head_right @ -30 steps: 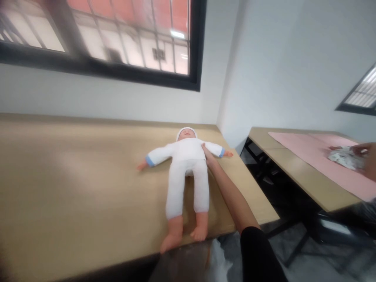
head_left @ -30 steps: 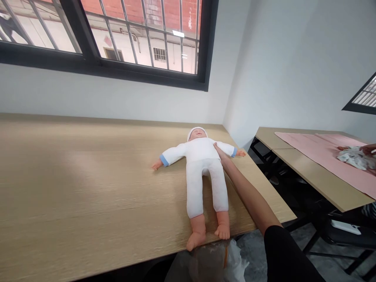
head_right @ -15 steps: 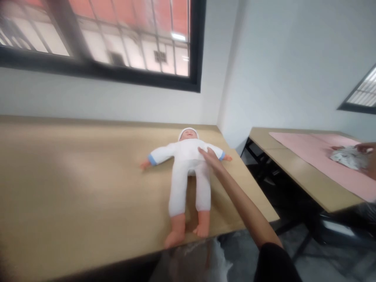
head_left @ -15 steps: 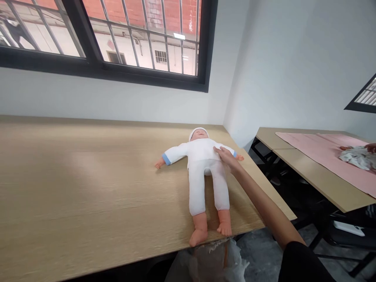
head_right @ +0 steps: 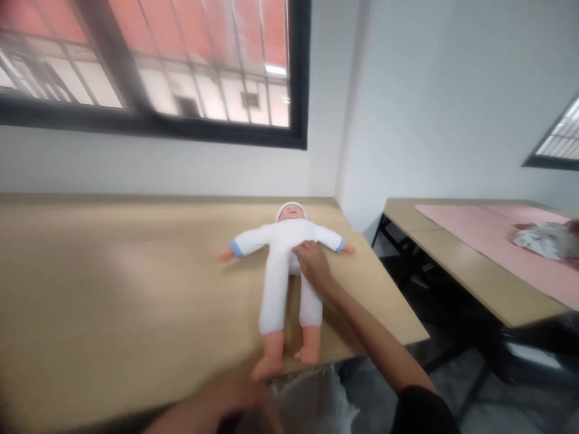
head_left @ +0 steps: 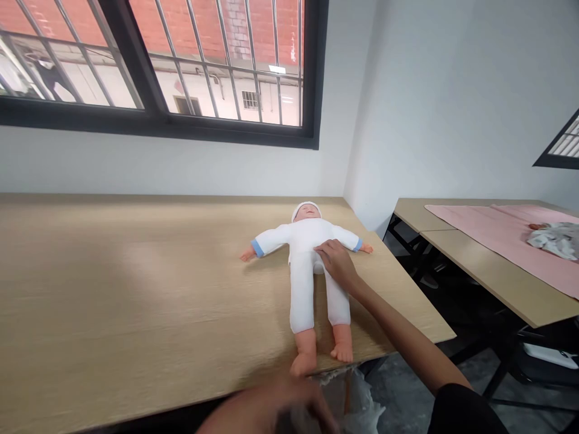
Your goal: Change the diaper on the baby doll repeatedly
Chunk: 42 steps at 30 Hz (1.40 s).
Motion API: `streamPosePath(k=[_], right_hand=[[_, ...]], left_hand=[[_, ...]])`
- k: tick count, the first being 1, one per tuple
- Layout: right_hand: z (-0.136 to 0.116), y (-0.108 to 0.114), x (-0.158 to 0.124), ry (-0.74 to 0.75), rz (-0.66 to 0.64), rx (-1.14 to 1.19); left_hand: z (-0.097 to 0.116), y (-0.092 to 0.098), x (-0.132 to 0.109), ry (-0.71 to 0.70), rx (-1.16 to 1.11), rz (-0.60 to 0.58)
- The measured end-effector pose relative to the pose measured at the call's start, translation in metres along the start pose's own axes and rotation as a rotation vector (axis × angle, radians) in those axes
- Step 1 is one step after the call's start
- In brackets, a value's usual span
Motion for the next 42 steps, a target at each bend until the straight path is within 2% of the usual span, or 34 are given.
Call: streamPosePath(k=[2,6,8,10,14,19,25,38,42], right_hand=[[0.001,-0.003,-0.002,0.005,0.022,0.015],[0.003,-0.003,-0.003,0.003,0.075,0.021],[0.003,0.000,-0.004,-0.020,0.120,0.030],[0.004,0.002,-0.004,-0.041,0.151,0.040],[0.004,0.001,-0.005,-0.052,0.158,0.057],[0.004,-0.002,-0.006,-0.043,0.168,0.050],[0.006,-0.003,-0.008,-0.062,0.180,0.026],[0.005,-0.005,-0.011,-0.012,0.195,0.066],[0.005,-0.006,-0.012,-0.008,0.208,0.061]], left_hand=[[0.010,0.032,0.025,0.006,0.075,0.078],[0.010,0.097,0.087,-0.062,0.361,0.507],[-0.003,0.117,0.113,-0.065,0.454,0.634],[-0.019,0.126,0.131,-0.076,0.552,0.658],[-0.036,0.129,0.145,-0.162,0.715,0.645],[-0.038,0.126,0.144,-0.228,0.820,0.629],[-0.041,0.119,0.140,-0.288,0.829,0.651],[-0.055,0.109,0.137,-0.215,0.858,0.737],[-0.054,0.106,0.137,-0.229,0.888,0.726]])
Point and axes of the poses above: each hand's wrist, its own x-axis towards the middle knuckle, its own y-axis out of the back of the hand, z = x × y, the point moved 3 cm from there along x, towards the middle knuckle, and after that the axes turned 1 degree about y, right-handed, at the moved point
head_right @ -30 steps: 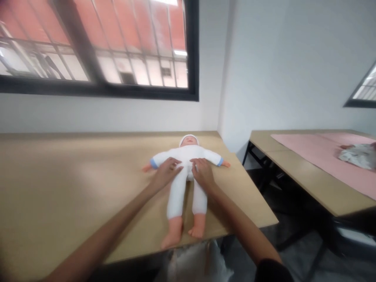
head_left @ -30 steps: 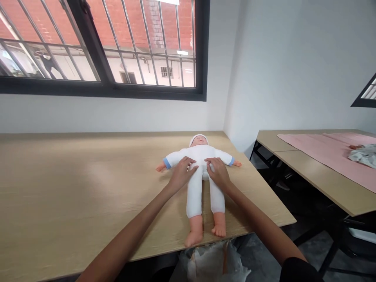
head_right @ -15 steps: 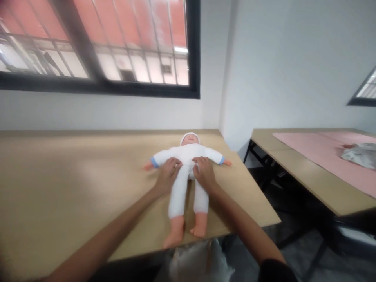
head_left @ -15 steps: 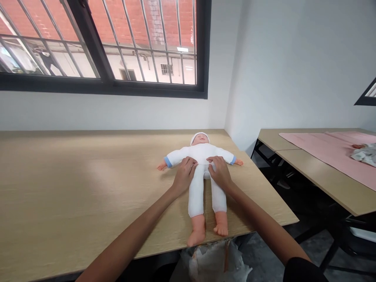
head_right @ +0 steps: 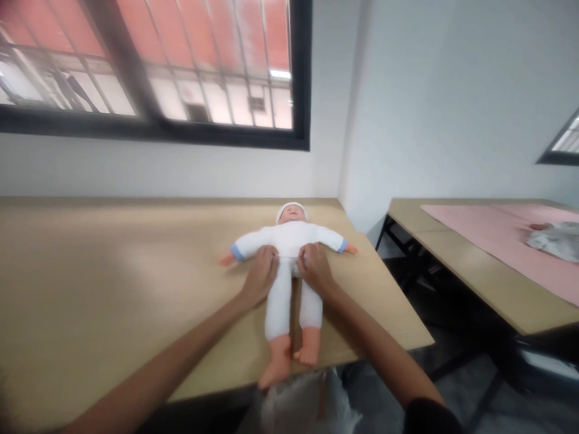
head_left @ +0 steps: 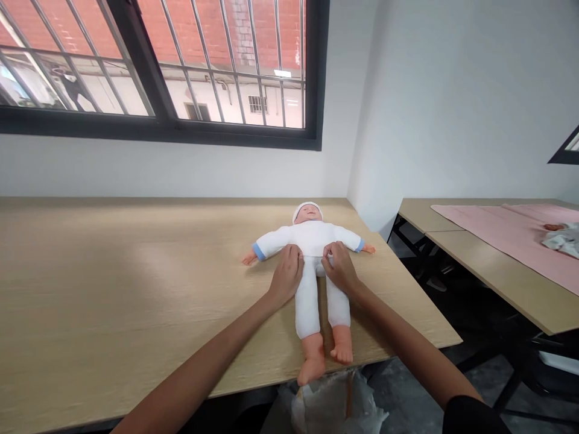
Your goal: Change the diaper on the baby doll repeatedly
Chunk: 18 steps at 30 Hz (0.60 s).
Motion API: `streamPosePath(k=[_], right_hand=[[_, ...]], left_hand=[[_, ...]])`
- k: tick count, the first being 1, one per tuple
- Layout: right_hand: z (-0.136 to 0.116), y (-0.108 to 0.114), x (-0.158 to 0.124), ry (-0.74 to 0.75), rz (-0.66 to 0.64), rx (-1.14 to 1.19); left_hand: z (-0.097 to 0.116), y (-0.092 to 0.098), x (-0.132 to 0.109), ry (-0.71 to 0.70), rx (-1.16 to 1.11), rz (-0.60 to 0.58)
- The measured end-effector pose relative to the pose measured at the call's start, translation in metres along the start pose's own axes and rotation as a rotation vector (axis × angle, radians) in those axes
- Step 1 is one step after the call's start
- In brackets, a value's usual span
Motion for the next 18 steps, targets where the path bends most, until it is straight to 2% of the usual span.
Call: streamPosePath(k=[6,10,12,15,18], right_hand=[[-0.001,-0.001,-0.001,-0.013,-0.008,-0.007],[0.003,0.001,0.001,-0.089,-0.017,0.110],[0.012,0.003,0.002,-0.211,0.042,0.223],[0.032,0.005,0.002,-0.509,0.136,0.329],[0.048,0.000,-0.003,-0.790,0.056,0.437]], left_hand=[[0.003,0.001,0.000,-0.015,-0.009,-0.013],[-0.004,0.000,0.002,0.081,-0.168,0.010],[-0.010,0.001,0.003,0.213,-0.309,0.053],[-0.022,0.001,0.004,0.458,-0.558,0.077],[-0.029,0.000,0.004,0.583,-0.714,0.058]])
Point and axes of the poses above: each hand's wrist, its own x-axis towards the middle knuckle, its own y-axis out of the back of the hand, z = x × y, the point moved 3 cm from there along x, towards the middle knuckle, and after that the axes turned 1 degree about y, right-handed, at the moved point
